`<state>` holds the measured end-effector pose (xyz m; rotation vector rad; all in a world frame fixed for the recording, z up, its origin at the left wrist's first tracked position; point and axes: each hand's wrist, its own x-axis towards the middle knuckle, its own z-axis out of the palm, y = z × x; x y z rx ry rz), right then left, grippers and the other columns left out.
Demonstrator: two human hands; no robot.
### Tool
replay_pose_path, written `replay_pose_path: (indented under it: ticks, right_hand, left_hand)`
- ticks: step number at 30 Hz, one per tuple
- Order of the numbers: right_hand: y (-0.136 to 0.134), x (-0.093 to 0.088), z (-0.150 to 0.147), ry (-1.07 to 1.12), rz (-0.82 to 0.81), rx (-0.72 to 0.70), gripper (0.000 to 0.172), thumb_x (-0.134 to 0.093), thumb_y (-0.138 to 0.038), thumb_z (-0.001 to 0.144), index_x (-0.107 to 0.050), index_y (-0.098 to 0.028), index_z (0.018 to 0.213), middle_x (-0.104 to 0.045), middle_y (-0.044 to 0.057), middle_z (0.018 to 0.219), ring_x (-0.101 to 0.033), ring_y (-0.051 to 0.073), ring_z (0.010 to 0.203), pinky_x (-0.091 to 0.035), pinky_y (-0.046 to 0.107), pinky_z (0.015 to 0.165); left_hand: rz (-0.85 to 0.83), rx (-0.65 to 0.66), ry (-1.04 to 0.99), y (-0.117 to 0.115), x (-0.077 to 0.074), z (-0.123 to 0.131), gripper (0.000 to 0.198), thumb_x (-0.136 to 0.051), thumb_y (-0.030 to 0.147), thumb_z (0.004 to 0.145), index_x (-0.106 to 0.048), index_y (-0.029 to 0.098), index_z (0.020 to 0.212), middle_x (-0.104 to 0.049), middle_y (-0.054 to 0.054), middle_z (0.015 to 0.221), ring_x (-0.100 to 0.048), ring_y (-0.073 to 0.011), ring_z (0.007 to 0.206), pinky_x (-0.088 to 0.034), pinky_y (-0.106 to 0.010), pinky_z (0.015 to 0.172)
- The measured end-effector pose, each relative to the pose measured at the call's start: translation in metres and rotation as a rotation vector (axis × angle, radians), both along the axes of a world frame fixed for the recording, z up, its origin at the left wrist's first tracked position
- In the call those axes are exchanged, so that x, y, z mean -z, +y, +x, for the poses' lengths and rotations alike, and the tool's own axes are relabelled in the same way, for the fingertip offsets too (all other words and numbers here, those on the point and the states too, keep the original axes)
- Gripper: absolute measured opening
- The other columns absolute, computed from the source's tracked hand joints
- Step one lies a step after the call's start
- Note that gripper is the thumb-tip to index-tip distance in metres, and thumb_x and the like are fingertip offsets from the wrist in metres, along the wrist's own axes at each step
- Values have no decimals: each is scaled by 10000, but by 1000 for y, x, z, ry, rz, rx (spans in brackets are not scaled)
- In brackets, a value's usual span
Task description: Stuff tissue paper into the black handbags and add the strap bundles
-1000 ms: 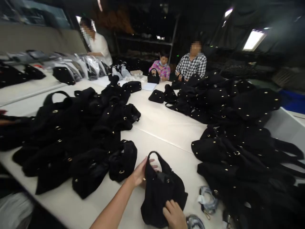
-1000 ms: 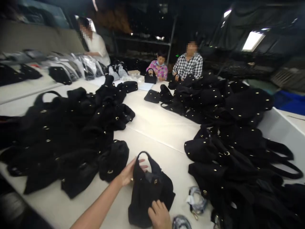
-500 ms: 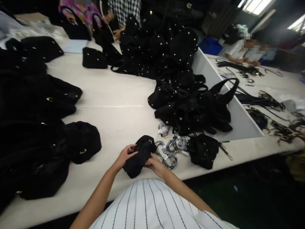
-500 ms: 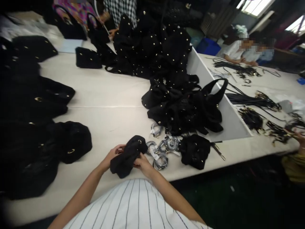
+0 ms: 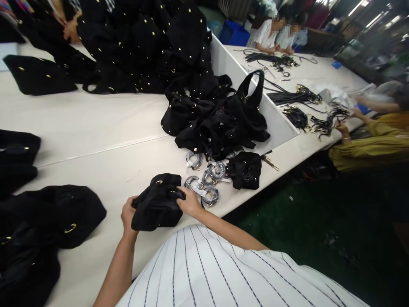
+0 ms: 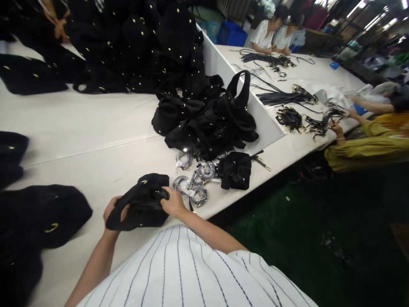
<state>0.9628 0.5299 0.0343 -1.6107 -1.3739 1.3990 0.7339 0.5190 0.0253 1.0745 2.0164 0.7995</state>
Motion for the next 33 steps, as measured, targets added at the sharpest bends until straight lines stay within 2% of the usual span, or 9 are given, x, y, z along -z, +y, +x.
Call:
replay_pose_path:
  ticks: [3,5,9,13,17,21,24,28,33]
  right_hand:
    - [1,3,27,-46,-15,-103,353,-632,-321,840,-674,-201,1170,-721,25,1049,-667,188,928,-549,324,844]
    - [3,10,45,-138,-16,-113,336,-560,-346,903,-666,-165,1165,-700,73,1084,-648,202,963,-528,346,863]
    - [12,29,62,-336,24,-129,239,-667,-90,706,-671,-140,939,-647,136,1119,-505,290,1180,-378,418,1032]
    - [22,32,54,-395,52,-101,191,-649,-29,598,-561,-167,696,-649,98,958,-514,271,1090,-351,405,1025]
    - [26,3,49,-330,109,78,108,-615,-193,721,-564,-168,813,-636,81,918,-546,252,973,-426,396,928]
    - [10,-41,38,-77,150,175,363,-423,-421,926,-565,-139,1105,-665,97,1009,-620,206,873,-507,334,792]
    - [-4,-55,22,247,132,147,421,-441,-473,938,-585,-139,1151,-685,114,1072,-661,213,921,-535,320,781]
    - [-12,-36,5,108,199,-92,360,-479,-432,922,-599,-141,1097,-703,116,1019,-667,215,901,-552,346,793]
    - [-9,4,-10,-178,271,-373,187,-628,-251,796,-642,-147,951,-699,130,981,-639,279,973,-491,449,952]
  left_hand:
    - [-16,14,-34,-2,-2,-4,458,-637,496,555,-634,196,902,-627,-26,771,-573,-256,793,-449,-363,776]
    - [-11,-9,-52,-5,-4,-1,488,-629,524,558,-641,189,912,-647,-33,784,-583,-256,799,-459,-356,761]
    - [9,-48,-82,-5,-3,10,511,-626,555,590,-647,182,938,-680,-47,846,-609,-255,839,-479,-342,769]
    - [17,-91,-79,-4,-2,18,537,-649,575,617,-649,168,967,-687,-68,891,-623,-266,866,-485,-363,813]
    - [21,-87,-106,-7,-1,17,499,-646,534,645,-653,169,985,-681,-67,893,-627,-258,859,-490,-362,808]
    - [33,-57,-122,-10,0,23,470,-683,390,617,-645,202,1046,-684,-46,936,-632,-248,911,-484,-350,850]
    - [48,-61,-121,-8,1,36,498,-676,332,623,-621,219,1105,-678,-47,1003,-628,-243,953,-475,-357,891]
    - [60,-57,-135,-8,-2,48,480,-632,305,655,-587,203,1121,-668,-51,944,-634,-239,868,-502,-364,810]
    - [163,119,-109,-15,-23,48,390,-625,267,650,-615,215,1036,-643,-37,1009,-605,-226,927,-481,-356,875]
